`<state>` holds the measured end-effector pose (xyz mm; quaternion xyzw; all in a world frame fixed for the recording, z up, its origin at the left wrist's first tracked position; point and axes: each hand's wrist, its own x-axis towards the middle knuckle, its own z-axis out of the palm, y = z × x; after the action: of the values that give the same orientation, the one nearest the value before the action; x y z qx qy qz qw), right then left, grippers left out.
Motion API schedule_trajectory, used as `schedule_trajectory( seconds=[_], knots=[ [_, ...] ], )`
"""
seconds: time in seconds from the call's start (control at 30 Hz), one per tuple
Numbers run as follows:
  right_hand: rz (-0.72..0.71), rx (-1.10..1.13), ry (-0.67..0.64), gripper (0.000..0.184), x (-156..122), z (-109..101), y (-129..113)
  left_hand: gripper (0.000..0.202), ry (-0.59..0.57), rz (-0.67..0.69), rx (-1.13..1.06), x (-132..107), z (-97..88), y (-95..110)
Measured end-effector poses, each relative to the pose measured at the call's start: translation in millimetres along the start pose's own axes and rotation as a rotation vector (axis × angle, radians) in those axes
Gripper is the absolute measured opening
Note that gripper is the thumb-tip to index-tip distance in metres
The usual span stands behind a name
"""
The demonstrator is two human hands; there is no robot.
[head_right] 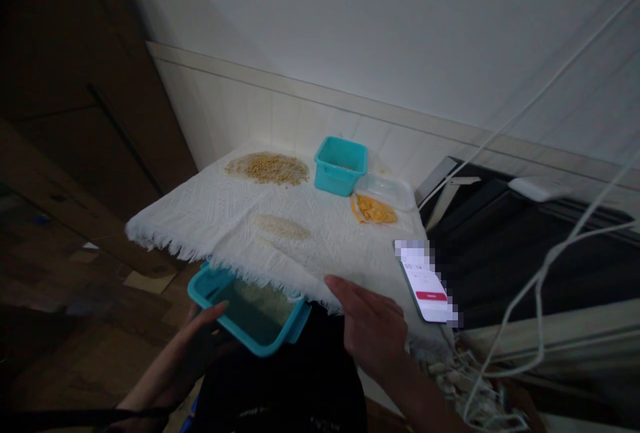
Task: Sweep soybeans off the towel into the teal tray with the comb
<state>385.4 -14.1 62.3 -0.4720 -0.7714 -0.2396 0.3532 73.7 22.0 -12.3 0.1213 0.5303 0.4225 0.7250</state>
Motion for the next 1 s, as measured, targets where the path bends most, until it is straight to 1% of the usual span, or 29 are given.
schedule_trajectory(
  seconds=[0.1,0.17,0.23,0.37,0.43,0.5,0.6,0.67,0.73,0.87,1.0],
  knots=[
    [0.033,0.042,0.038,0.048,7.4,20.7,9.9,0.122,-0.004,0.002,0.005,-0.1,-0.8,0.5],
    [0.015,0.084,0.047,0.054,10.3,26.5,8.6,0.120,-0.013,0.004,0.001,-1.4,-1.1,1.9],
    [-0.016,0.107,0.028,0.056,10.8,23.6,1.0,0.117,-0.017,0.011,-0.002,-3.2,-1.1,4.1],
    [-0.075,0.129,-0.004,0.050,7.1,4.9,-17.4,0.114,-0.020,0.010,0.018,-6.8,-1.5,8.7],
    [-0.087,0.113,-0.006,0.048,4.0,-2.5,-18.0,0.112,-0.031,0.008,0.028,-8.6,-2.3,9.6],
    [-0.058,0.041,-0.002,0.047,0.3,-6.3,-9.0,0.109,-0.065,0.025,0.029,-10.9,-3.2,9.5],
    [0.050,-0.081,-0.006,0.039,-5.9,-7.4,15.6,0.106,-0.104,0.054,0.032,-14.9,-3.9,9.3],
    [0.113,-0.113,-0.009,0.033,-9.3,-6.9,31.1,0.107,-0.114,0.063,0.043,-16.8,-3.5,10.0],
    [0.140,-0.123,-0.011,0.029,-11.7,-5.4,40.5,0.108,-0.122,0.066,0.057,-17.6,-2.7,11.0],
    [0.203,-0.117,-0.017,0.031,-12.5,1.7,41.7,0.111,-0.098,0.043,0.069,-16.0,-1.4,11.2],
    [0.237,-0.077,-0.003,0.033,-8.5,11.5,35.5,0.110,-0.114,0.060,0.054,-15.0,-2.3,9.8]
  ],
)
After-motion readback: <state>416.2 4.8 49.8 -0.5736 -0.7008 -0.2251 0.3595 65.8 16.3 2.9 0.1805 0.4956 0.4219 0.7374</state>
